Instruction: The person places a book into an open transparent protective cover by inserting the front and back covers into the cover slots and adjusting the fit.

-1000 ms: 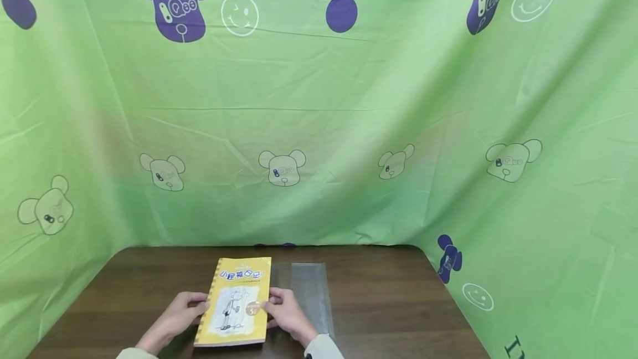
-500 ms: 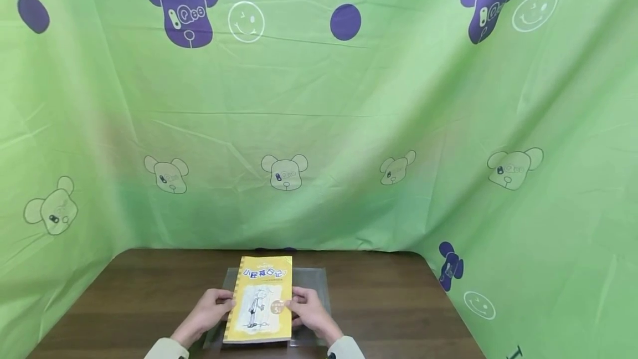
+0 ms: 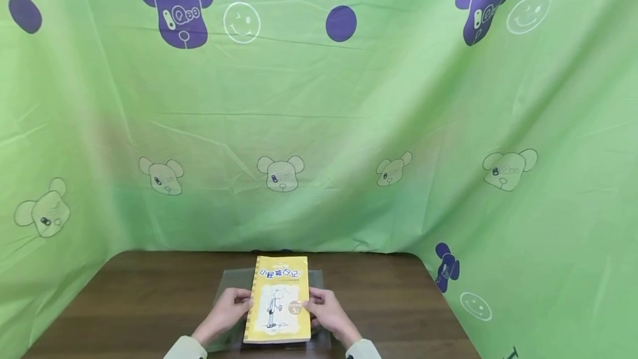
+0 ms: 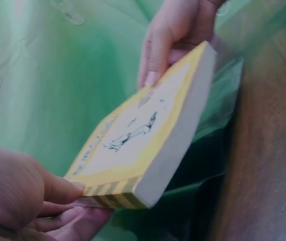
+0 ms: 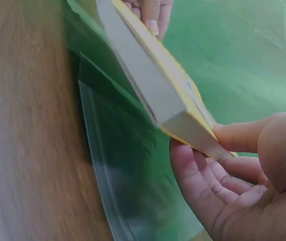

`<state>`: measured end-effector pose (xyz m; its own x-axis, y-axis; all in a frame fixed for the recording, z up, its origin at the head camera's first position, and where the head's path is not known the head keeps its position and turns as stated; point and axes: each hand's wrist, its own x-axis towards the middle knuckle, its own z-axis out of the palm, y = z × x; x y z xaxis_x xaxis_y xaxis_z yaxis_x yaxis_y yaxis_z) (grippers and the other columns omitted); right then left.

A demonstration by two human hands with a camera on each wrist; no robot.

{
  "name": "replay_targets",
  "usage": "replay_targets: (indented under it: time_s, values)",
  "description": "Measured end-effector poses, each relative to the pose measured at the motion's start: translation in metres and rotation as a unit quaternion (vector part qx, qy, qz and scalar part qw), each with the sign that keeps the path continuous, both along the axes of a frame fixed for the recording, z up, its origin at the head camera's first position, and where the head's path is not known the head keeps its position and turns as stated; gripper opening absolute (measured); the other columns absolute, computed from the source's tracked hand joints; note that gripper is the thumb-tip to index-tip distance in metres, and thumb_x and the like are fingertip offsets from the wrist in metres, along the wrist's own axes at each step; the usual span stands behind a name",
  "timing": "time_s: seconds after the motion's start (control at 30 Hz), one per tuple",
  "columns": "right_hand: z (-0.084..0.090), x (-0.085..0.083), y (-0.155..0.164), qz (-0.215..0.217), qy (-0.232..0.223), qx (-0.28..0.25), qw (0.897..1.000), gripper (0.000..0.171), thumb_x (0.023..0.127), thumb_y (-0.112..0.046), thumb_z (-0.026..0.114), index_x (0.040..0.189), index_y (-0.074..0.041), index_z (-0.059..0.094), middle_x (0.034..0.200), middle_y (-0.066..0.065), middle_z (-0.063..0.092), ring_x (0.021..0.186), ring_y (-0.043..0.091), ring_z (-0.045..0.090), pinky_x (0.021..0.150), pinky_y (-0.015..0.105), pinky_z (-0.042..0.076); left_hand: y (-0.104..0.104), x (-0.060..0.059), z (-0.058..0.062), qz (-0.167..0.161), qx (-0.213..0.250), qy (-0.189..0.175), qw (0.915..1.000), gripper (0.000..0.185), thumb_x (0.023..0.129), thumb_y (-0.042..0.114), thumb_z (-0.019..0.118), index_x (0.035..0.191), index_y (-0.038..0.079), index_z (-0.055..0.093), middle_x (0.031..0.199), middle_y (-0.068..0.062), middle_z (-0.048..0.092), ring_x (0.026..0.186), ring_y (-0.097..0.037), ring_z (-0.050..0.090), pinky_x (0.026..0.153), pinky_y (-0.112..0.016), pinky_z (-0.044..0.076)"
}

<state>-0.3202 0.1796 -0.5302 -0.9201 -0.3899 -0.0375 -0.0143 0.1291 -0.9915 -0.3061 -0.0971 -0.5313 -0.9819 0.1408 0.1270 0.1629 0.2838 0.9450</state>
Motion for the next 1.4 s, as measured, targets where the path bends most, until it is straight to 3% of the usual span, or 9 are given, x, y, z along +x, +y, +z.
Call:
replay_targets:
  time_s: [0.23,0.47,0.73,1.03,1.4]
  values:
    - [-0.002,0.0,0.01,-0.012,0.034,0.017,0.999,0.051,0.1,-0.003,0.057,0.14,0.024,0.04,0.105,0.016,0.072,0.083,0.019,0.071,0.062,0.033,0.061,0.015,-0.003,-0.005,0.025,-0.01,0.054,0.9982,0.025,0.09,-0.007,0.065,0.109,-0.024,0.064,0.094,-0.023,0.072,0.089,-0.033,0.072,0.073,-0.031,0.062]
    - [-0.004,-0.001,0.023,-0.029,0.044,0.035,0.998,0.044,0.098,0.002,0.056,0.134,0.025,0.045,0.102,0.016,0.07,0.079,0.018,0.069,0.061,0.034,0.062,0.031,-0.005,-0.007,0.019,-0.004,0.08,0.9966,0.026,0.089,-0.007,0.068,0.108,-0.024,0.064,0.095,-0.026,0.072,0.088,-0.034,0.072,0.075,-0.032,0.062]
    - [-0.006,-0.001,0.031,-0.048,0.049,0.05,0.996,0.043,0.097,0.004,0.058,0.132,0.026,0.046,0.102,0.018,0.066,0.083,0.019,0.068,0.064,0.038,0.062,0.042,-0.005,-0.01,0.039,-0.024,0.071,0.9965,0.027,0.088,-0.004,0.07,0.11,-0.018,0.068,0.094,-0.02,0.074,0.085,-0.028,0.072,0.074,-0.031,0.062]
    - [-0.013,-0.002,0.033,-0.044,0.056,0.068,0.995,0.04,0.094,0.004,0.062,0.129,0.023,0.053,0.095,0.009,0.066,0.074,0.011,0.064,0.057,0.024,0.057,0.046,-0.004,-0.009,0.078,-0.083,0.044,0.9925,0.02,0.087,0.0,0.073,0.105,-0.01,0.075,0.087,-0.009,0.075,0.082,-0.016,0.066,0.07,-0.032,0.057]
    - [-0.014,-0.002,0.031,-0.058,0.074,0.101,0.99,0.038,0.092,0.003,0.065,0.124,0.023,0.058,0.091,0.009,0.068,0.068,0.011,0.062,0.052,0.023,0.054,0.048,-0.006,-0.015,0.092,-0.102,0.047,0.9894,0.018,0.086,0.001,0.073,0.103,-0.005,0.077,0.084,-0.006,0.074,0.079,-0.013,0.061,0.068,-0.031,0.052]
